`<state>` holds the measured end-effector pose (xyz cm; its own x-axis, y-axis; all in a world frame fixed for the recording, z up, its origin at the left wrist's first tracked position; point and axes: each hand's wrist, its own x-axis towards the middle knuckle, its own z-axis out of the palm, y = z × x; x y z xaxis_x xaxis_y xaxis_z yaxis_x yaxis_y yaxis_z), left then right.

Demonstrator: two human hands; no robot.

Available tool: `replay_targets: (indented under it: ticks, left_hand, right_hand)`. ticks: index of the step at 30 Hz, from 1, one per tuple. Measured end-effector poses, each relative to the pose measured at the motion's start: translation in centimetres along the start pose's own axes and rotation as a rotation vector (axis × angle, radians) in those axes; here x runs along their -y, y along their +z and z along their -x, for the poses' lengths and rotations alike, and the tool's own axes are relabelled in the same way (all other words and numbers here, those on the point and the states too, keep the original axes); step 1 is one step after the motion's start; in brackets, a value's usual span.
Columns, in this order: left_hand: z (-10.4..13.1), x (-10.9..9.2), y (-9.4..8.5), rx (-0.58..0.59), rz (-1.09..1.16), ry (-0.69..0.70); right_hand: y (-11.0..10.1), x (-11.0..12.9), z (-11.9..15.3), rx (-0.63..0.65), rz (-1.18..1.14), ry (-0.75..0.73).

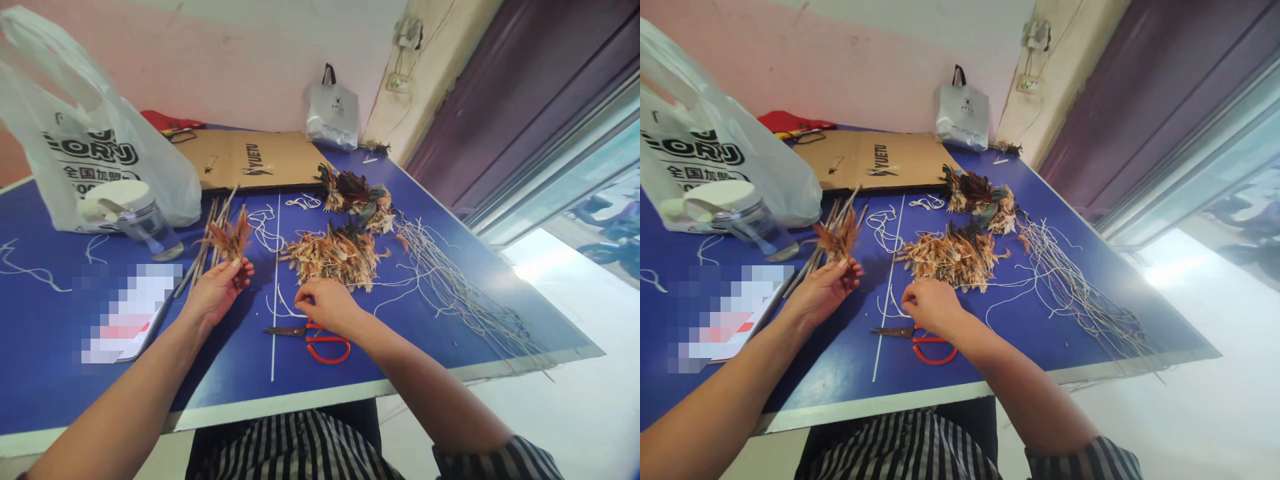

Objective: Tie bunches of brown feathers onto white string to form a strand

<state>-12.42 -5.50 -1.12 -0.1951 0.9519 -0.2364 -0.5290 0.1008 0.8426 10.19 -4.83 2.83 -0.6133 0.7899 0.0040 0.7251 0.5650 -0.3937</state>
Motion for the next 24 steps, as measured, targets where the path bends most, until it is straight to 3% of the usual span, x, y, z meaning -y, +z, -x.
replay_targets:
  ticks: [4, 6, 8, 11, 14, 17, 21, 24]
  left_hand:
    - [0.7, 0.2, 0.4, 0.042, -0.051, -0.037]
    - [1.0, 0.3, 0.6, 0.065, -0.082, -0.054]
    - [1.3, 0.3, 0.9, 0.081, -0.125, -0.06]
    - [1.7, 0.3, 1.4, 0.144, -0.185, -0.054]
    - [2.2, 0.0, 1.7, 0.22, -0.218, -0.044]
    - [2.7, -0.5, 1.9, 0.232, -0.225, -0.048]
    - [3.1, -1.3, 2.0, 0.219, -0.151, -0.014]
    - [3.1, -1.2, 2.0, 0.229, -0.124, -0.092]
  right_hand:
    - [1.5, 1.9, -0.6, 0.054, 0.193, -0.163]
    - [2.4, 2.3, -1.2, 0.078, 0.273, -0.171]
    - [2.7, 2.3, -1.9, 0.067, 0.21, -0.147]
    - [1.8, 1.5, -2.7, 0.045, -0.249, -0.059]
    - [0.3, 0.6, -3.1, 0.121, -0.82, 0.067]
    - [-0.3, -0.1, -3.4, 0.125, -1.091, 0.132]
    - [0.3, 0.0, -3.6, 0.017, -0.967, 0.135]
    - [0.9, 0.6, -3.6, -0.14, -0.758, 0.041]
